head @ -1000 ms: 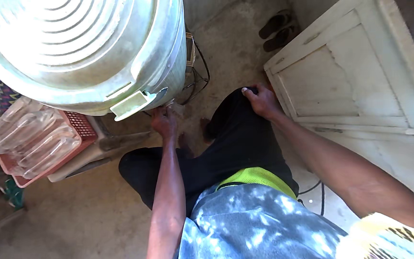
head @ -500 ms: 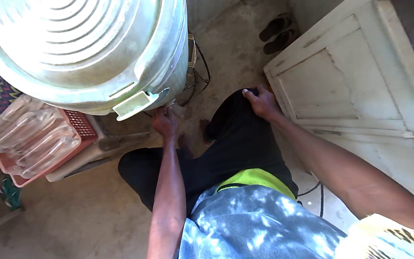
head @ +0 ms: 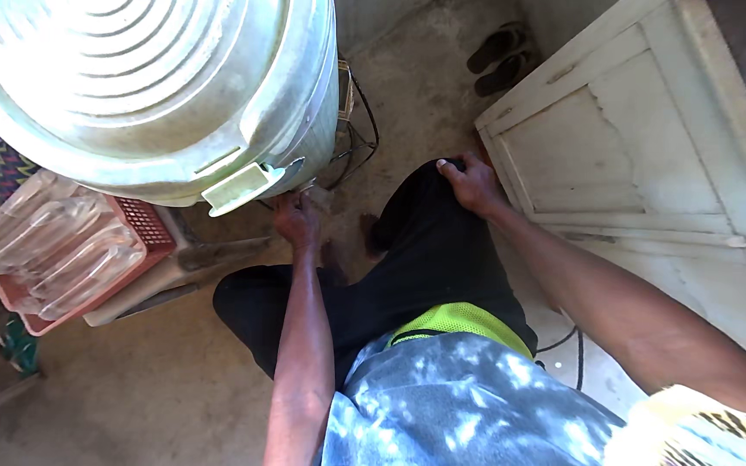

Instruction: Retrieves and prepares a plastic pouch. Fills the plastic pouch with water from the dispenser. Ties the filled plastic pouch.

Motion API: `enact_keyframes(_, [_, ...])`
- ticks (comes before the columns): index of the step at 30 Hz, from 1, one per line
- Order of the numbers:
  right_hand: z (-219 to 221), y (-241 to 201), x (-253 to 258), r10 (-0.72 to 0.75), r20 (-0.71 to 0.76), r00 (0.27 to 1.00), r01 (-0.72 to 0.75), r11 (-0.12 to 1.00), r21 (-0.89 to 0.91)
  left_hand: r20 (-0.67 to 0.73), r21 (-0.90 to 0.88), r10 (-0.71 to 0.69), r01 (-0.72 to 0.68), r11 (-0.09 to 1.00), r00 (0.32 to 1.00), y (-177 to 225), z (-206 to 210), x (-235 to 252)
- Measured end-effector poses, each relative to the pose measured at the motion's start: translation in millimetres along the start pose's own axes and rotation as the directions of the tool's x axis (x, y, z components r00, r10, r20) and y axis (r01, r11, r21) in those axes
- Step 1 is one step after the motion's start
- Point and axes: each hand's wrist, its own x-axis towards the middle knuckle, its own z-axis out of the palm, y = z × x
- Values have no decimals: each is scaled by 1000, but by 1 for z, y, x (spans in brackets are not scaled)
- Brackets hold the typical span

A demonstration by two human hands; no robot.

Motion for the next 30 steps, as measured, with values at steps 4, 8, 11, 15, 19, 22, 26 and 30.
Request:
enact_keyframes(4, [0, 1, 0, -4, -4, 1000, 4, 1000, 13, -6, -9, 4, -4, 1000, 1000, 0, 1, 2])
enact_keyframes(8, [1, 1, 0, 3, -1, 1000, -3, 1000, 17, -3, -18, -6, 6, 1000, 1000, 0, 2, 1])
enact_keyframes(11, [-1, 0, -1, 7, 3, 1000, -7, 1000, 14, -11, -15, -2, 2, 1000, 1000, 0, 2, 1])
enact_keyframes(15, [-1, 0, -1, 1, 2, 1000, -1, 1000, 7, -2, -16, 7, -7, 1000, 1000, 0, 0, 3])
enact_keyframes(19, [-1, 1, 0, 4, -3, 1000, -4, 1000, -7, -12, -16, 12, -12, 1000, 1000, -2, 3, 3])
enact_keyframes(22, [-1, 1, 0, 7, 2, 1000, -7, 1000, -2, -22, -31, 11, -12, 999, 1000, -4, 5, 3])
enact_keyframes(26, [-1, 1, 1, 11, 4, 1000, -11, 1000, 6, -16, -32, -15, 14, 999, 1000, -1, 4, 4])
enact_keyframes(30, [0, 1, 0, 3, -8, 1000, -3, 1000, 7, -16, -31, -14, 14, 999, 1000, -1, 4, 4])
